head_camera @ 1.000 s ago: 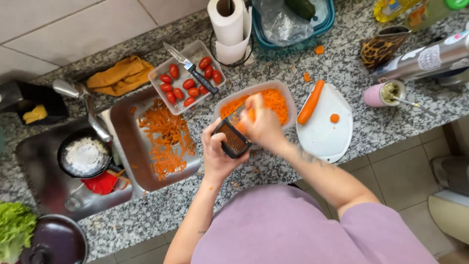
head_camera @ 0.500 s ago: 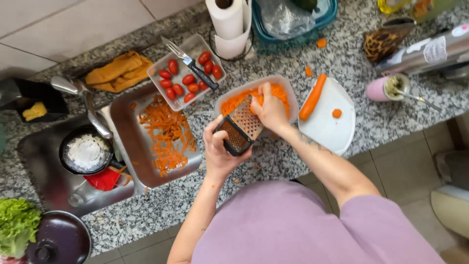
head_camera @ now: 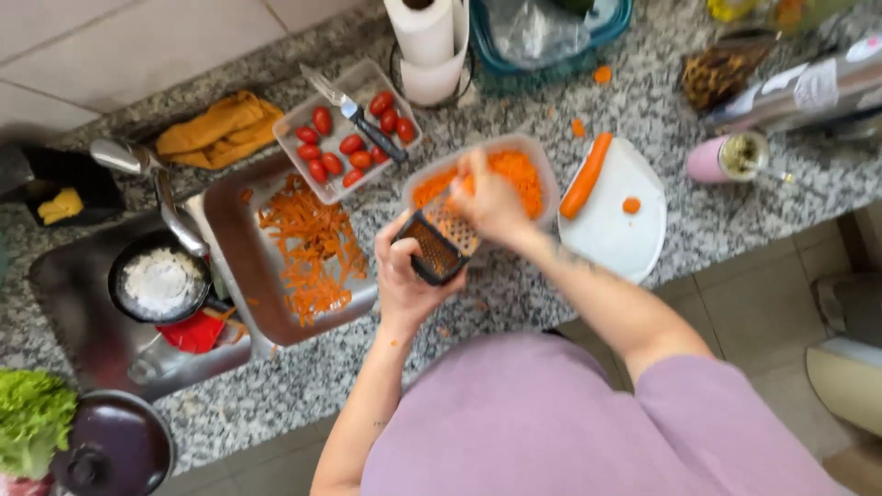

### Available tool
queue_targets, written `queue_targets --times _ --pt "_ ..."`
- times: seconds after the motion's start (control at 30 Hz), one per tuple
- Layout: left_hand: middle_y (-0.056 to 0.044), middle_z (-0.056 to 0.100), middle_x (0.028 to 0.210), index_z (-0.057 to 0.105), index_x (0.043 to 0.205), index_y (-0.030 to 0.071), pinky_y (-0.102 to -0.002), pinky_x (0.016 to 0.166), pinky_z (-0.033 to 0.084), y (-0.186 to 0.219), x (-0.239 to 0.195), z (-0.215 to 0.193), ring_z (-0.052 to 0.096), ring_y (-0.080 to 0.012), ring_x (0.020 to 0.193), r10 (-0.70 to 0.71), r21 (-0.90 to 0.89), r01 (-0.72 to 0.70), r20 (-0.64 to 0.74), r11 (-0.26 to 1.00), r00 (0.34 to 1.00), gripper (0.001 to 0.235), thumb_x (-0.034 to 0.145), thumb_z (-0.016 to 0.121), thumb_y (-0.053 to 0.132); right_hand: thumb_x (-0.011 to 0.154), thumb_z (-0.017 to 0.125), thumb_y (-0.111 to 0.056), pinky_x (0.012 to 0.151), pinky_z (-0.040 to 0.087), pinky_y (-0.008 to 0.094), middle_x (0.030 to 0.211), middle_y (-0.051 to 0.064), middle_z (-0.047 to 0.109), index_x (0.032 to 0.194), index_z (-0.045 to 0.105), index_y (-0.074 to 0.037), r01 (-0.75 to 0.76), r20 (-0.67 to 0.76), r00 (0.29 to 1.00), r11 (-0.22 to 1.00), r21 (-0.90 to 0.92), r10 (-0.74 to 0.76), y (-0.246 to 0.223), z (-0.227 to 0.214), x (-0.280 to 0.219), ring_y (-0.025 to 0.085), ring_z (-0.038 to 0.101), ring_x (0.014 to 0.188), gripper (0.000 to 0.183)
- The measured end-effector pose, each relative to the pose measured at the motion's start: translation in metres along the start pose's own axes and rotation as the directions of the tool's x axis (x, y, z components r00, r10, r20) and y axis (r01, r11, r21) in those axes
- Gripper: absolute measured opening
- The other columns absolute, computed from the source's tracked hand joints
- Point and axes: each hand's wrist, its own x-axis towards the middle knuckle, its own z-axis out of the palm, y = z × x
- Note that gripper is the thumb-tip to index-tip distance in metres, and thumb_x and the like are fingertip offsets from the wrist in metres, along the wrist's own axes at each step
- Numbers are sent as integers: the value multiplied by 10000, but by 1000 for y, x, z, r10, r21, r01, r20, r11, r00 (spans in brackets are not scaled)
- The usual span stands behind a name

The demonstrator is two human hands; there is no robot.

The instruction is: The person grates carrots using a box grater over a plastic container. They hold the grater with one hand and rub the carrot against it with the other, collecting the grated pieces in the container below.

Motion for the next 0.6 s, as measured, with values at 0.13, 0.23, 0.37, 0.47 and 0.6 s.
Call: queue_targets --times 0.13,0.23,0.37,0.47,0.6 --pt "-146 472 1245 379 844 147 -498 902 464 -5 11 11 519 -380 1097 60 17 -59 -47 998 997 632 481 887 246 889 437 -412 770 449 570 811 288 623 1046 363 -163 23 -62 998 996 -80 -28 -9 -10 14 485 608 864 303" --pt "-148 473 1236 377 853 154 -497 900 465 -6 5 14 519 -380 1094 32 0 -32 -34 999 999 636 487 885 266 874 436 -450 774 455 560 809 269 635 1055 370 -167 46 -10 999 998 -47 -46 -33 -16 -3 468 617 871 342" --pt "-164 470 1243 377 846 137 -505 917 455 -5 0 14 511 -390 1103 64 20 -64 -30 998 997 645 490 897 273 898 414 -440 802 445 556 802 276 624 1059 350 -170 -43 -16 999 986 -163 41 45 -4 22 481 607 864 321" --pt "-146 467 1243 374 851 148 -503 913 461 -6 3 12 510 -382 1104 40 -3 -40 -44 999 998 642 489 889 277 845 421 -477 799 454 548 817 273 645 1039 368 -178 28 58 998 994 -104 -22 -43 -18 -2 461 622 885 360" --pt "-151 452 1259 367 865 144 -515 923 449 0 -4 3 491 -395 1141 10 -49 -11 -22 999 1000 643 514 891 268 884 391 -483 787 451 565 825 281 630 1055 369 -170 39 52 998 992 -116 -34 -6 -10 -1 464 612 888 357"
